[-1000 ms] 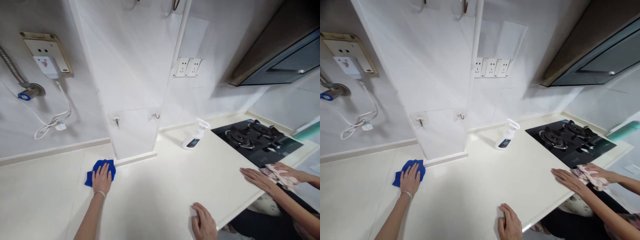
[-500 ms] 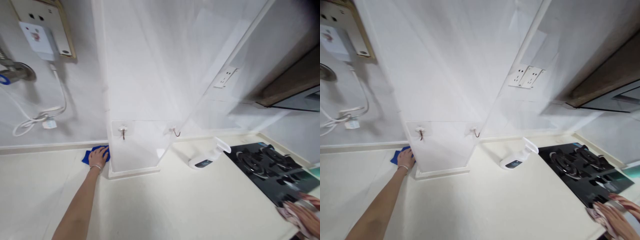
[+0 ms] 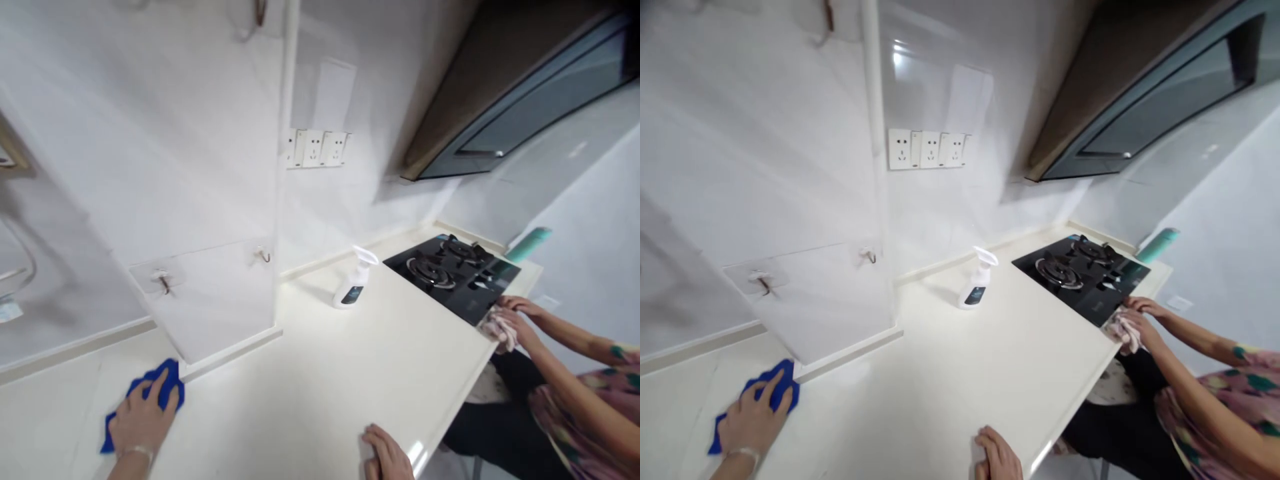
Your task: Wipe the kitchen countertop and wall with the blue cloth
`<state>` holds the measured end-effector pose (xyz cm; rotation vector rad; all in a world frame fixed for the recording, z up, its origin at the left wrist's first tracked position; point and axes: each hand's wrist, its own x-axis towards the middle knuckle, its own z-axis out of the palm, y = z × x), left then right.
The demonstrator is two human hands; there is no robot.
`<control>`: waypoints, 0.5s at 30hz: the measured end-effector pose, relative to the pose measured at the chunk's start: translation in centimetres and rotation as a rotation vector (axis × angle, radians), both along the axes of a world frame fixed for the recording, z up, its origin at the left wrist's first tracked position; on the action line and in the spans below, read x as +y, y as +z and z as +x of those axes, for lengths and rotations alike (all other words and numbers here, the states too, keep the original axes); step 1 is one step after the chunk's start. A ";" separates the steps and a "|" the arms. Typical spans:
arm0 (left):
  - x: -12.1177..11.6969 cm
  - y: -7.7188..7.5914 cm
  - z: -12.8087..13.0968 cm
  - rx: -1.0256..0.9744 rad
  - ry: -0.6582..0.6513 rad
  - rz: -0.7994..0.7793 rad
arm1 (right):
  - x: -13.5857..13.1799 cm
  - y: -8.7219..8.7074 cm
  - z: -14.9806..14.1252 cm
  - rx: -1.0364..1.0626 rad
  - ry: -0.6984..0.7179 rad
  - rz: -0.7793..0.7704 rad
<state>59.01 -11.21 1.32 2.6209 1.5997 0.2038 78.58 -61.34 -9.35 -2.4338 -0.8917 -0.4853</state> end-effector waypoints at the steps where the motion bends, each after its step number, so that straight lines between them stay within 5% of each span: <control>1: -1.8 -0.3 -1.2 0.034 -0.043 0.025 | 0.2 0.2 -0.2 0.003 -0.020 0.001; 4: -7.6 -1.3 -3.6 0.094 -0.174 0.128 | 0.8 1.0 -0.9 0.036 -0.059 0.041; 7: -12.9 -2.0 -3.3 0.072 -0.277 0.176 | 1.3 1.7 -1.4 0.081 -0.059 0.066; 10: -15.8 -1.6 0.4 0.014 -0.314 0.180 | 1.6 2.5 -1.6 0.116 -0.081 0.071; 15: -15.7 -0.3 10.0 -0.104 -0.311 0.127 | 2.1 3.7 -1.9 0.148 -0.104 0.065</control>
